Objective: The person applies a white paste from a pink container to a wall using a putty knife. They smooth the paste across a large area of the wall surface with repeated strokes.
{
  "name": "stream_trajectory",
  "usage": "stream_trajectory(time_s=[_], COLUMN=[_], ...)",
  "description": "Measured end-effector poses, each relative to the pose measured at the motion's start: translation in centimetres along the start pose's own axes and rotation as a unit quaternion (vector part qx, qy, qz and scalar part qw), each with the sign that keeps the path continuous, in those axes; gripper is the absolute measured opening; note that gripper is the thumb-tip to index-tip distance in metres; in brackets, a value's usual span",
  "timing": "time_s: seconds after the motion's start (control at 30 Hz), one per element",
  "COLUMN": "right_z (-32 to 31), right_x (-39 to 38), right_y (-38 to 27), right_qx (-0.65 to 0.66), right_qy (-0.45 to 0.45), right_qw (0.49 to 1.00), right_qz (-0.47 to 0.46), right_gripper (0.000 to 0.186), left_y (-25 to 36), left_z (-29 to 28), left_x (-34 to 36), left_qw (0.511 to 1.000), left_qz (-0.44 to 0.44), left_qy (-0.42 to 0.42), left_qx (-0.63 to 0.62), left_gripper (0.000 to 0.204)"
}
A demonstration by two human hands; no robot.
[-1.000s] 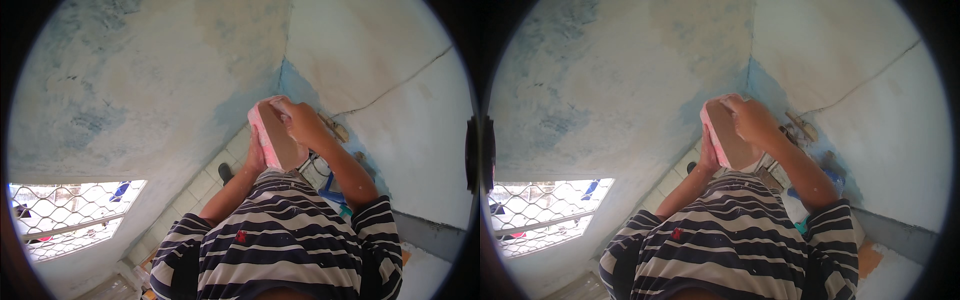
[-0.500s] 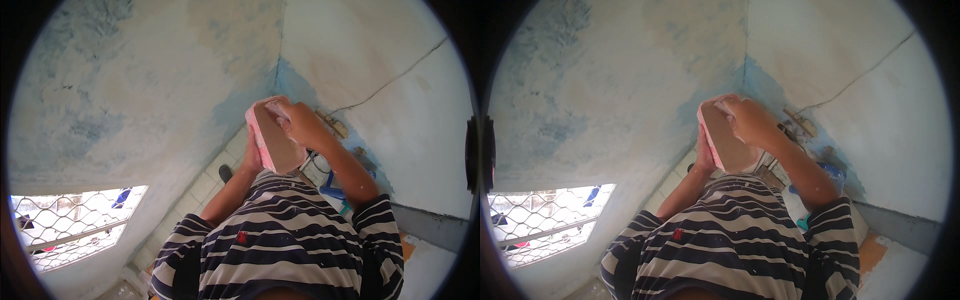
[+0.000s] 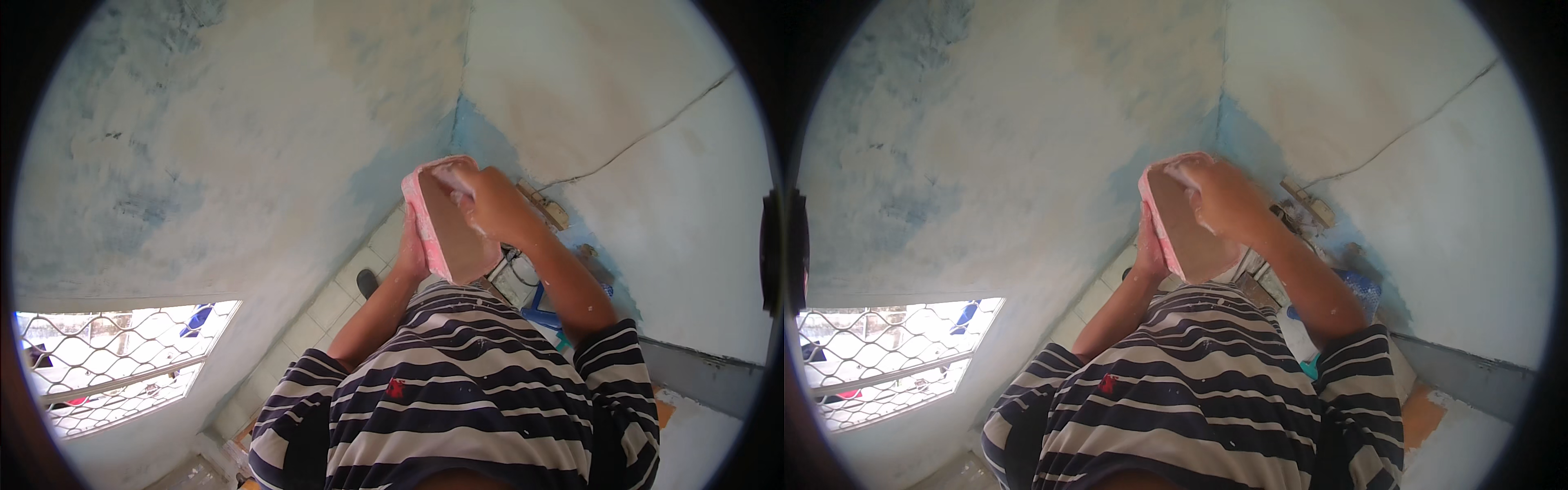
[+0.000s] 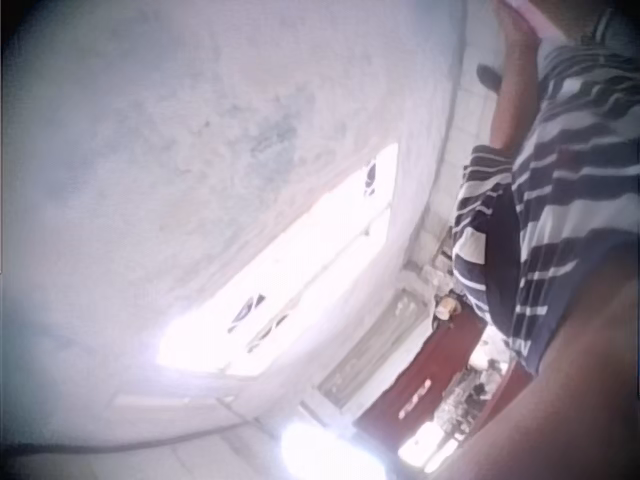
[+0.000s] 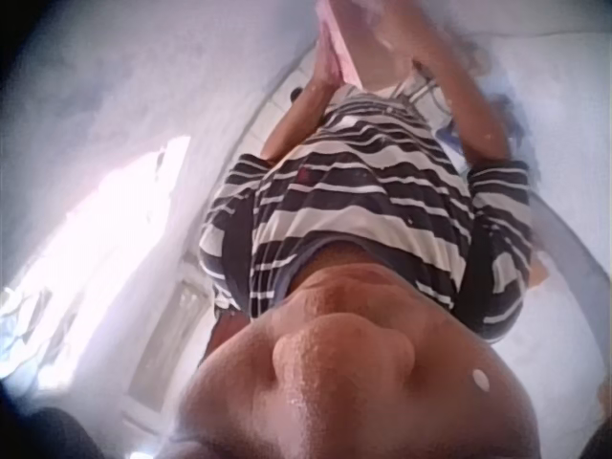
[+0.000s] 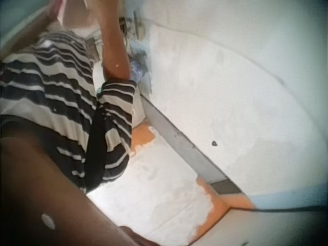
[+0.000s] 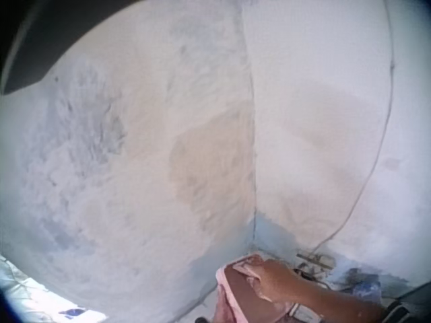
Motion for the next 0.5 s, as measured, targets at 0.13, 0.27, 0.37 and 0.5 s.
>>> stream_trajectory(time_s=[0.13, 0.27, 0.37, 0.5], right_z=[2.6, 2.1, 0.0, -1.0], right_x=[-1.5, -1.7, -0.8, 0.3], right_y=[-0.4, -0.7, 0.3, -0.7], right_qx=[0.042, 0.022, 0.01, 0.0], right_qy=[-0.056, -0.084, -0.095, -0.011], right_qw=[0.997, 0.996, 0.993, 1.0], right_qz=[-0.016, -0.024, 0.073, 0.012], right_gripper=[0.035, 0.037, 0.037, 0.035], left_y=[0.3, -0.6, 0.1, -0.1], left_z=[0.4, -1.1, 0.2, -0.3], left_x=[0.1, 0.4, 0.7, 0.7], left_qw=[0.999, 0.999, 0.998, 0.997], left_qz=[0.029, 0.014, 0.016, -0.032], left_qy=[-0.006, -0.049, -0.064, -0.052], left_qx=[0.045, 0.014, 0.012, -0.043], left_gripper=[0.064, 0.063, 0.063, 0.062])
Point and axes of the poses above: each hand's wrist, its own x-axis towards the middle knuckle, its own z-axis out of the palm, y = z × x, the point moved 9 cm from there along x, towards the middle knuckle, and after that the axes turned 4 degrees about -y, right-handed, at the moved point
